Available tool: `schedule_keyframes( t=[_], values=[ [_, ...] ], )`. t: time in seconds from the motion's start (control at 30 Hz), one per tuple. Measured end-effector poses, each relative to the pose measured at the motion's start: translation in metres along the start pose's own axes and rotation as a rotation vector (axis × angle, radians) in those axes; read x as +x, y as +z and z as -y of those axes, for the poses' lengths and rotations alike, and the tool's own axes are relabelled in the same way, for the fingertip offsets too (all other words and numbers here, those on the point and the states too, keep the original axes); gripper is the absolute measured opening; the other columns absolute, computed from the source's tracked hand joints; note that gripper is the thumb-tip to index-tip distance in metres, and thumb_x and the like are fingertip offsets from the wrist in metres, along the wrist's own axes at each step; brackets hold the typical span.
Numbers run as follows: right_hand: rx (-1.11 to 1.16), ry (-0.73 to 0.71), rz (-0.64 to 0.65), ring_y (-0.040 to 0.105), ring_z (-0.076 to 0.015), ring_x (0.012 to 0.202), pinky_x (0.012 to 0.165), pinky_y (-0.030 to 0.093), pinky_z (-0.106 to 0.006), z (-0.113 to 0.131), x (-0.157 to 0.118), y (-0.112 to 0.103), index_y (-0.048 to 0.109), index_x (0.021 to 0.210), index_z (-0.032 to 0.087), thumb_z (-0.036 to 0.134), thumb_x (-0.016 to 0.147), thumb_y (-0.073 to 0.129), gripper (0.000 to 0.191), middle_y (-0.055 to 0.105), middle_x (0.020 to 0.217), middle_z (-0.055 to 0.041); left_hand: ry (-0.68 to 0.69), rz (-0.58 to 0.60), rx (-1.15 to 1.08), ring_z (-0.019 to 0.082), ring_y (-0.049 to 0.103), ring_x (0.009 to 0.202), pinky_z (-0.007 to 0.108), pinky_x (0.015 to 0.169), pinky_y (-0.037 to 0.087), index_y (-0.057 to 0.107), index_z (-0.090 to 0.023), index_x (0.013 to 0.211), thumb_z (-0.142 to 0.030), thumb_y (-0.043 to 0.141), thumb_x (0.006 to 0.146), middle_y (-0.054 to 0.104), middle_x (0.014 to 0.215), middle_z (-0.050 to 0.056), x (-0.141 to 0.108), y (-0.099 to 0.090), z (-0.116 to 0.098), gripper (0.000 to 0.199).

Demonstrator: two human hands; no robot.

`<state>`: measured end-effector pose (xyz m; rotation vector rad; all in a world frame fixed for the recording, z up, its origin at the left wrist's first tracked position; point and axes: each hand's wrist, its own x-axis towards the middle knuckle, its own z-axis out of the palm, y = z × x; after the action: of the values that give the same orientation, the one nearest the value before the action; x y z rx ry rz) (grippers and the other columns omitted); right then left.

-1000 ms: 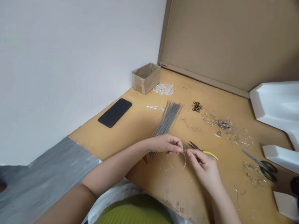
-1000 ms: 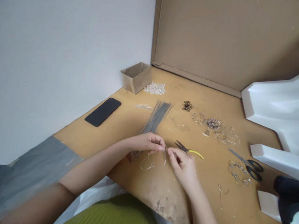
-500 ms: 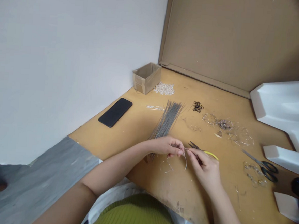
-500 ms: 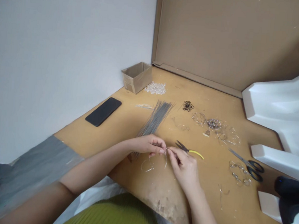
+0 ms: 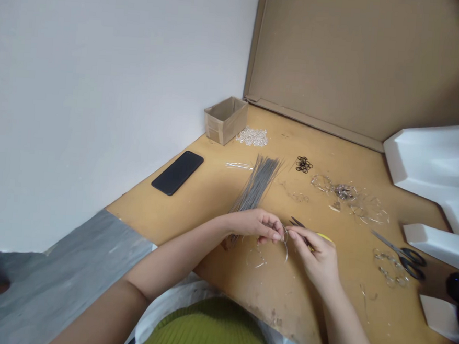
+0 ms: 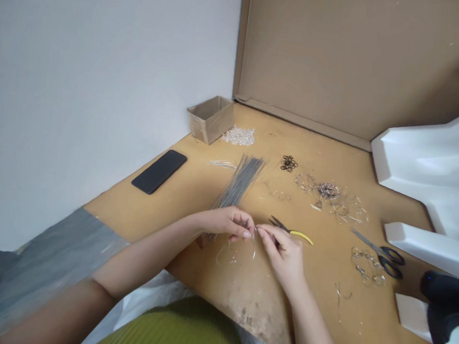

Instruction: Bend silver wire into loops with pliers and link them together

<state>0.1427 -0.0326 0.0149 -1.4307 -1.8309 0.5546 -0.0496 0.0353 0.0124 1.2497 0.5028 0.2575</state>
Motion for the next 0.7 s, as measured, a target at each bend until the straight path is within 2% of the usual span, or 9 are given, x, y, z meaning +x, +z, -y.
schedule_keyframes(
  t=[0.13, 0.3, 0.43, 0.7],
  values=[
    [0.208, 0.190, 0.068, 0.051, -0.0115, 0.043, 0.046, 0.043, -0.024, -0.0059, 0.0008, 0.0048, 0.068, 0.086, 0.021, 0.039, 0.081, 0.056, 0.022, 0.058, 0.052, 0.0012, 0.008, -0.001, 0.006, 0.002, 0.044, 0.051, 0.017, 0.052, 0.037, 0.056, -0.013, 0.081, -0.039, 0.065, 0.072, 0.053, 0.069, -0.004, -0.0013, 0.0011, -0.0010, 0.029],
    [0.446, 0.306, 0.146, 0.047, -0.0090, 0.043, 0.044, 0.040, -0.023, -0.0095, 0.0043, 0.0081, 0.065, 0.088, 0.019, 0.041, 0.080, 0.057, 0.025, 0.056, 0.056, 0.0020, 0.025, -0.086, 0.104, 0.004, 0.047, 0.050, 0.018, 0.051, 0.040, 0.056, -0.013, 0.084, -0.035, 0.060, 0.076, 0.051, 0.064, -0.004, 0.0006, 0.0006, 0.0041, 0.024],
    [0.430, 0.327, 0.128, 0.047, -0.0091, 0.043, 0.045, 0.040, -0.023, -0.0077, 0.0052, 0.0079, 0.064, 0.083, 0.018, 0.041, 0.080, 0.057, 0.024, 0.055, 0.055, 0.0016, 0.030, -0.168, 0.130, 0.006, 0.052, 0.052, 0.020, 0.054, 0.044, 0.056, -0.012, 0.083, -0.029, 0.058, 0.077, 0.053, 0.059, -0.003, 0.0020, 0.0002, 0.0058, 0.019],
    [0.287, 0.276, 0.049, 0.047, -0.0095, 0.044, 0.046, 0.040, -0.023, -0.0052, 0.0011, 0.0108, 0.066, 0.082, 0.018, 0.039, 0.080, 0.057, 0.023, 0.054, 0.053, 0.0023, 0.036, -0.187, 0.146, 0.006, 0.054, 0.053, 0.020, 0.057, 0.045, 0.058, -0.011, 0.085, -0.023, 0.056, 0.079, 0.055, 0.059, -0.003, 0.0007, 0.0023, 0.0022, 0.014]
  ],
)
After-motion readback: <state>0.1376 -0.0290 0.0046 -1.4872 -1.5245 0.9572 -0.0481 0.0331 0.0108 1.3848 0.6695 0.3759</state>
